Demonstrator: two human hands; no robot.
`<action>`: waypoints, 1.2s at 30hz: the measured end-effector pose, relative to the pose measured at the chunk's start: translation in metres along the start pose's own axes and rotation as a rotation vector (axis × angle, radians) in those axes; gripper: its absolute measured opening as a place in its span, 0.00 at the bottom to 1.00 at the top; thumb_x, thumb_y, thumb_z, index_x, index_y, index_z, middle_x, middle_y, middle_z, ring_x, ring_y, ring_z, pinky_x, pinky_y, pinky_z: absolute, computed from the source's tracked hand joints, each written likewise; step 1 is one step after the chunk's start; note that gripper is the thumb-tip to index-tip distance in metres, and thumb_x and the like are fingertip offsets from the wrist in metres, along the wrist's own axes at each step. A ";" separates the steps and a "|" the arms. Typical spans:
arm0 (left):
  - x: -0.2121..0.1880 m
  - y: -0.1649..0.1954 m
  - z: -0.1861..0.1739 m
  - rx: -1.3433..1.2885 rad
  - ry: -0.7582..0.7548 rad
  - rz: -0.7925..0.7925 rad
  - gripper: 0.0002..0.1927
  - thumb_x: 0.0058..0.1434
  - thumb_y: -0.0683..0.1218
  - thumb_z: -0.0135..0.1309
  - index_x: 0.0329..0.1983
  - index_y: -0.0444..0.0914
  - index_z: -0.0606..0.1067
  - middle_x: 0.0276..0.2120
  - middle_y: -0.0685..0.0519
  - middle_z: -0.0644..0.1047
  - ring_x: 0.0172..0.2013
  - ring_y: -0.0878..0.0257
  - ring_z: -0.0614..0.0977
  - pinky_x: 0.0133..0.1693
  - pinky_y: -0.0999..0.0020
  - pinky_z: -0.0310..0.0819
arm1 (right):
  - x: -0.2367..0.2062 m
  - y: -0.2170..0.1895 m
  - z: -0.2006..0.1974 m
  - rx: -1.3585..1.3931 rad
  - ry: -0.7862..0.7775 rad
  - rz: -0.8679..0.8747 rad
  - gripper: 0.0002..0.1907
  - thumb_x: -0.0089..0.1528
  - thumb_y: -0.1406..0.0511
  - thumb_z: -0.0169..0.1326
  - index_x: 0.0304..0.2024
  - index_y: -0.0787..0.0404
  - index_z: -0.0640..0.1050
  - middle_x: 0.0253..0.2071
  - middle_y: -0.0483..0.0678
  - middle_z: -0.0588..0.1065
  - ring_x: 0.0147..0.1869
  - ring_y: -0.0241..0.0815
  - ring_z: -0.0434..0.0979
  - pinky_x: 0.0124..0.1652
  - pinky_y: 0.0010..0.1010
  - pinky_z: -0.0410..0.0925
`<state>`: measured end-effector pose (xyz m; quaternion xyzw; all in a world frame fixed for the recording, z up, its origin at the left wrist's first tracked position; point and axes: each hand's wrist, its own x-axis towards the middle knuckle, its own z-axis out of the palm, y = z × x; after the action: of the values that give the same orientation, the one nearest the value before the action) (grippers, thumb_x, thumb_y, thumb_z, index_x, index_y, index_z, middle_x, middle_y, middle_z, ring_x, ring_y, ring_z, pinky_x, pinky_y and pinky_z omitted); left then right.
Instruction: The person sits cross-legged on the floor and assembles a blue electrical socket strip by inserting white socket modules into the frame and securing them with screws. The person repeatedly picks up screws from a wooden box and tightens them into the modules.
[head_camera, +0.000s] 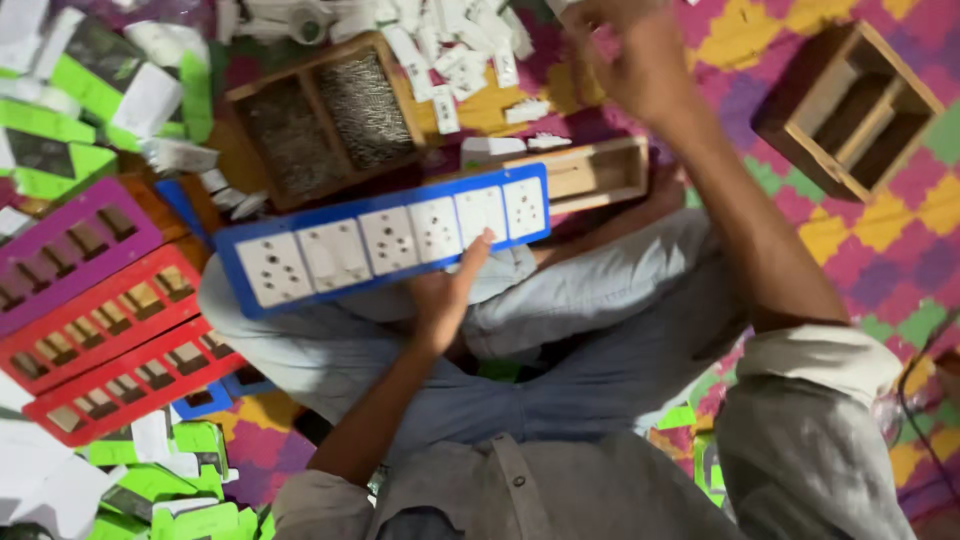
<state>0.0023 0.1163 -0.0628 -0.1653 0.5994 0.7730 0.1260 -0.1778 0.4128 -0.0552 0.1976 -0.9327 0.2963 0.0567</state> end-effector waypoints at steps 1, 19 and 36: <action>-0.002 -0.002 0.002 0.105 -0.001 0.059 0.11 0.63 0.38 0.63 0.48 0.32 0.80 0.42 0.51 0.84 0.42 0.65 0.85 0.44 0.71 0.79 | 0.012 -0.022 0.011 0.069 -0.093 -0.022 0.09 0.67 0.71 0.57 0.50 0.63 0.80 0.47 0.57 0.79 0.53 0.56 0.79 0.49 0.43 0.72; -0.028 -0.013 0.013 -0.171 0.000 0.011 0.11 0.64 0.39 0.64 0.48 0.32 0.80 0.43 0.53 0.83 0.42 0.68 0.83 0.47 0.72 0.78 | 0.082 -0.120 0.150 -0.489 -0.506 -0.285 0.03 0.58 0.67 0.60 0.33 0.59 0.83 0.49 0.52 0.75 0.55 0.50 0.76 0.50 0.41 0.73; -0.010 -0.005 0.010 -0.036 0.018 0.220 0.12 0.59 0.42 0.66 0.44 0.32 0.80 0.38 0.51 0.83 0.39 0.67 0.83 0.43 0.70 0.77 | 0.084 -0.142 0.141 -0.299 -0.468 -0.244 0.11 0.53 0.68 0.63 0.39 0.61 0.79 0.43 0.53 0.77 0.50 0.53 0.76 0.48 0.44 0.70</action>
<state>0.0117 0.1276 -0.0606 -0.1075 0.6010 0.7913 0.0322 -0.1964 0.1978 -0.0761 0.3606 -0.9231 0.0932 -0.0961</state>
